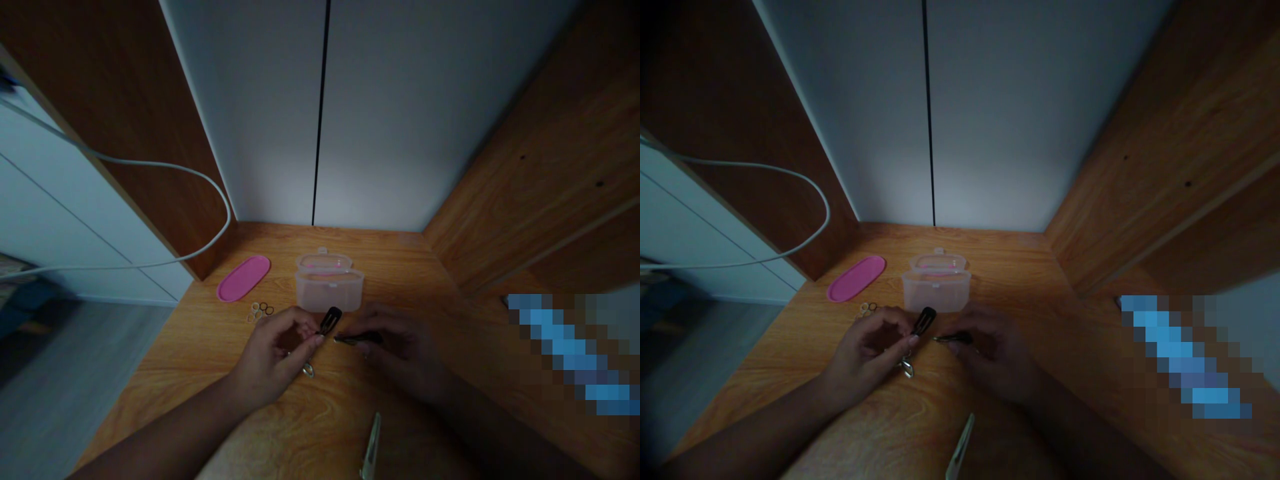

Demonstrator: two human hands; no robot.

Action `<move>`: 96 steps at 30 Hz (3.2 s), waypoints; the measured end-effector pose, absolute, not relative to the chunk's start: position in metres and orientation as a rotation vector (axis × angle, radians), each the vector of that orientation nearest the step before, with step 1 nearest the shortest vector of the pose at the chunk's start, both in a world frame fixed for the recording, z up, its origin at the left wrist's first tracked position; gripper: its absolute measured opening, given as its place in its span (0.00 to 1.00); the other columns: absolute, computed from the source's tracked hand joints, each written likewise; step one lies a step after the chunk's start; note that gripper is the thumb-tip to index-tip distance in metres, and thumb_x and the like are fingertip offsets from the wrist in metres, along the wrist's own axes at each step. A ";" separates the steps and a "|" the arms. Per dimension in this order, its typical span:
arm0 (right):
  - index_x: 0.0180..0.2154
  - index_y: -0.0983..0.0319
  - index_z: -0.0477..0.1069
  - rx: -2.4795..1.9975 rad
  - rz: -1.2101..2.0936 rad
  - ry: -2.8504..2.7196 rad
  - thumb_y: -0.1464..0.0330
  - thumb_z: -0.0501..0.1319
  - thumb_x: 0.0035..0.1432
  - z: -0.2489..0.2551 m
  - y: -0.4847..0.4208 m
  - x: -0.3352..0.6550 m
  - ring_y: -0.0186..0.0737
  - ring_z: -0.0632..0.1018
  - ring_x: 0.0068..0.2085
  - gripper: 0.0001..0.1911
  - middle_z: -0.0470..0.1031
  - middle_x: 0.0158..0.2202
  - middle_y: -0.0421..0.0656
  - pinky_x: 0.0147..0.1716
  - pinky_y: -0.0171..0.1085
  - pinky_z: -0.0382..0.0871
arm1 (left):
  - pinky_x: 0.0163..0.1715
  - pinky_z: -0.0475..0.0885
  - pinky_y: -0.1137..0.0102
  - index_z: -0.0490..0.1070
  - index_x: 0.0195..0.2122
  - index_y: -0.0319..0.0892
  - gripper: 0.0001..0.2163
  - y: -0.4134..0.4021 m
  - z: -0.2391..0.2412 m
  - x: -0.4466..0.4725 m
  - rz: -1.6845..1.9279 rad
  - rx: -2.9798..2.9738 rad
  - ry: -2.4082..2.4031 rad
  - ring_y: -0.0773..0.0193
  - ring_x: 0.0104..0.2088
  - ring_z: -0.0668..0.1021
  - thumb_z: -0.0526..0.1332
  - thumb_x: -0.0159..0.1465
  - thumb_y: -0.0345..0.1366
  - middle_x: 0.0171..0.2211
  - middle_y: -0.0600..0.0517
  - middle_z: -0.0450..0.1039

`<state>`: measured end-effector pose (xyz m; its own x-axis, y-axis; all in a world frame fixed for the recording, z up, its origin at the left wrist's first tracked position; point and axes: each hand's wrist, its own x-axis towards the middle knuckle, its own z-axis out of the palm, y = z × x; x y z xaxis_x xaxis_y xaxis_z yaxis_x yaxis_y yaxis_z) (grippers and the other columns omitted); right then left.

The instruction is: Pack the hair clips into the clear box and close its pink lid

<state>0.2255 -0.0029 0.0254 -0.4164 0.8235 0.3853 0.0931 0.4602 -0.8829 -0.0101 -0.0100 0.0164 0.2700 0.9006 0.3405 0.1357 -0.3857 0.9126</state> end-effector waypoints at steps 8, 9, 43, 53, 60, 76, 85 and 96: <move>0.47 0.54 0.78 -0.913 1.069 -1.645 0.63 0.66 0.61 0.018 -0.003 0.223 0.40 0.80 0.39 0.12 0.80 0.40 0.43 0.40 0.38 0.77 | 0.36 0.77 0.70 0.80 0.37 0.43 0.06 -0.007 0.023 -0.013 1.221 1.904 0.941 0.64 0.35 0.81 0.65 0.62 0.27 0.34 0.49 0.81; 0.44 0.54 0.79 -0.939 1.075 -1.570 0.63 0.68 0.58 0.016 -0.003 0.222 0.39 0.81 0.37 0.12 0.81 0.37 0.42 0.37 0.37 0.77 | 0.35 0.77 0.70 0.81 0.37 0.43 0.07 -0.007 0.023 -0.012 1.245 1.902 0.940 0.64 0.35 0.82 0.65 0.62 0.26 0.34 0.49 0.81; 0.40 0.56 0.78 -1.035 0.486 -1.798 0.68 0.67 0.59 0.019 -0.003 0.222 0.40 0.79 0.35 0.06 0.79 0.35 0.43 0.36 0.39 0.76 | 0.24 0.77 0.76 0.80 0.38 0.43 0.08 -0.010 0.012 -0.009 1.241 1.870 0.987 0.66 0.25 0.82 0.69 0.58 0.28 0.30 0.51 0.83; 0.68 0.50 0.48 -1.212 0.350 -2.036 0.71 0.59 0.63 0.006 0.015 0.229 0.52 0.58 0.68 0.36 0.53 0.69 0.48 0.65 0.61 0.55 | 0.38 0.81 0.68 0.82 0.37 0.47 0.06 0.000 0.018 -0.019 1.420 1.743 1.265 0.63 0.34 0.84 0.69 0.59 0.31 0.36 0.52 0.83; 0.58 0.53 0.65 -1.189 0.430 -1.981 0.72 0.64 0.58 0.006 0.014 0.231 0.51 0.67 0.62 0.26 0.64 0.61 0.48 0.61 0.59 0.62 | 0.34 0.80 0.70 0.82 0.36 0.45 0.06 0.007 0.017 -0.021 1.558 1.610 1.314 0.63 0.35 0.82 0.69 0.58 0.29 0.35 0.51 0.82; 0.41 0.57 0.75 -1.105 0.376 -2.014 0.72 0.63 0.60 0.009 0.012 0.228 0.47 0.75 0.53 0.07 0.70 0.52 0.48 0.52 0.49 0.74 | 0.37 0.73 0.64 0.83 0.38 0.51 0.07 0.005 0.010 -0.025 1.447 1.853 1.333 0.58 0.38 0.75 0.68 0.60 0.32 0.33 0.50 0.81; 0.39 0.57 0.76 -1.126 0.340 -1.969 0.73 0.64 0.59 0.009 0.012 0.230 0.46 0.76 0.51 0.07 0.70 0.52 0.47 0.51 0.48 0.75 | 0.52 0.70 0.53 0.79 0.46 0.46 0.11 0.008 0.015 -0.025 1.314 2.088 1.309 0.53 0.50 0.76 0.66 0.63 0.33 0.52 0.47 0.77; 0.49 0.57 0.73 -1.077 0.300 -1.963 0.71 0.65 0.58 0.015 0.010 0.227 0.48 0.72 0.56 0.16 0.67 0.55 0.49 0.54 0.50 0.71 | 0.53 0.71 0.52 0.79 0.43 0.46 0.09 0.006 0.013 -0.023 1.287 2.098 1.309 0.50 0.55 0.74 0.65 0.63 0.31 0.55 0.44 0.70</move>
